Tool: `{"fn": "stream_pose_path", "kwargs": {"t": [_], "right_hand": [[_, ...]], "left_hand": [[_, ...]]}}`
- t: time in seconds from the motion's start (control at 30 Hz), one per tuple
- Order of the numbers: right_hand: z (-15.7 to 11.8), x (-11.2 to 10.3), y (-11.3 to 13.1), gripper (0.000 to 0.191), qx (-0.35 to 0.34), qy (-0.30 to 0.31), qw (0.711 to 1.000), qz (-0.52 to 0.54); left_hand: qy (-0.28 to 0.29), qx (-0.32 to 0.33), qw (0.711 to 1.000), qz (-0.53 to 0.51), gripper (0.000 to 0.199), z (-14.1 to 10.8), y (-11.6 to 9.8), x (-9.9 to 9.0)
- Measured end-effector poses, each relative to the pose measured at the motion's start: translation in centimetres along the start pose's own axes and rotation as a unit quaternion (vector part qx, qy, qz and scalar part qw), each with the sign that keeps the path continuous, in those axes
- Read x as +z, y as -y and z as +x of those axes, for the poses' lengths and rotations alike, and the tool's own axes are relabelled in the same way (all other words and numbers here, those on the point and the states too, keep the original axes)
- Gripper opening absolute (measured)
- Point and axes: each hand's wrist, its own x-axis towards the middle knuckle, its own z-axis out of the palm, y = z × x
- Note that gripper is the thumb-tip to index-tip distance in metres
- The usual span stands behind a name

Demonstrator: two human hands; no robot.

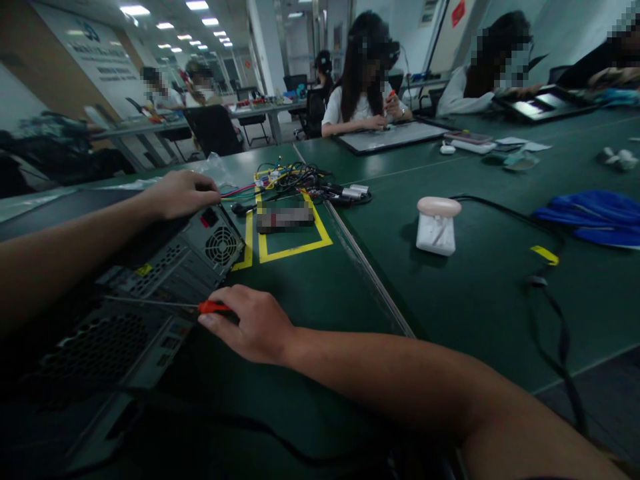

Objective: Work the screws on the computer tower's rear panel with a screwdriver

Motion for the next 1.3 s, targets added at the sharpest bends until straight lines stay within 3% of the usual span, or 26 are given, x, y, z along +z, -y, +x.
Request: {"fn": "stream_pose_path", "kwargs": {"t": [0.6,1.23,1.3], "right_hand": [[-0.4,0.0,-0.2,0.018,-0.008,0.023,1.0,-0.014],[-0.4,-0.1,0.0,0.023,0.001,-0.001,1.0,0.011],[-0.3,-0.2,0.0,0.023,0.0,-0.011,1.0,0.003]], "left_hand": [[0.018,0.001,0.998,0.062,0.058,-0.9,-1.5,-0.7],[-0.015,0.0,1.0,0.025,0.061,-0.7,-0.8,-0.3],[0.006,-0.005,0.999,0.035,0.06,-0.5,-0.7,-0.3]]}}
